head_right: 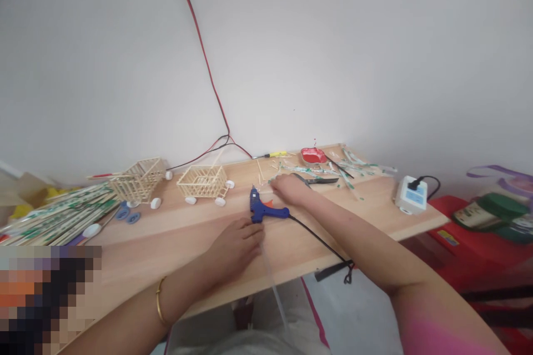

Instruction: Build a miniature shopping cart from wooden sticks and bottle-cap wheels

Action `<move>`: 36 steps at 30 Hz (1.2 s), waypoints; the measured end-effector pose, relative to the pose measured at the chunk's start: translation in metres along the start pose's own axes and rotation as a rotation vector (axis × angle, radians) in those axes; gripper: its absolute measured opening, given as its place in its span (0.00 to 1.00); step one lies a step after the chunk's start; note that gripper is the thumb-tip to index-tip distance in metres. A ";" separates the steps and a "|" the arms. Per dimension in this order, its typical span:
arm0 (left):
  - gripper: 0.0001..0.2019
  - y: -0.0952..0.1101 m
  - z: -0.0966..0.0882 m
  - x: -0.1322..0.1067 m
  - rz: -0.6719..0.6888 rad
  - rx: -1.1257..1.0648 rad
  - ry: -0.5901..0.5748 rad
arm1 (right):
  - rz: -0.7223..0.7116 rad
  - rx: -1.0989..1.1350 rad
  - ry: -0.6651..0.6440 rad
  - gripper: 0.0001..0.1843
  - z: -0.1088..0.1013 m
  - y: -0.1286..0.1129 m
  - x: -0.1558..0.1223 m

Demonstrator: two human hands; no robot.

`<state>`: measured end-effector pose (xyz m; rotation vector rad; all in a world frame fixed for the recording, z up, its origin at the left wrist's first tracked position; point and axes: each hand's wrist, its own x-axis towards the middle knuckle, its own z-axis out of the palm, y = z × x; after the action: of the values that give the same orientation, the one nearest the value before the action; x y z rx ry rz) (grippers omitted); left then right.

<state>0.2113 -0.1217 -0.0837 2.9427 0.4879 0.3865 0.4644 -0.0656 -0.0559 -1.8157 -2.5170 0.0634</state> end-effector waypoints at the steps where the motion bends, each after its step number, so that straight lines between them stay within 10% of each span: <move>1: 0.15 0.000 0.000 -0.001 -0.005 -0.008 0.000 | 0.037 -0.027 -0.009 0.10 -0.002 0.000 0.004; 17: 0.17 0.004 -0.011 -0.002 -0.044 0.003 -0.010 | 0.504 -0.092 -0.070 0.16 -0.016 0.028 0.049; 25: 0.07 0.008 -0.011 0.027 0.029 0.147 -0.076 | 0.472 0.006 0.142 0.16 -0.023 0.027 0.001; 36: 0.12 0.021 -0.013 0.035 -0.045 0.130 -0.041 | 0.824 0.038 0.252 0.20 -0.056 0.103 -0.094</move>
<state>0.2460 -0.1287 -0.0592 3.0505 0.5942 0.3001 0.5951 -0.1220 -0.0059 -2.5069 -1.4633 -0.0888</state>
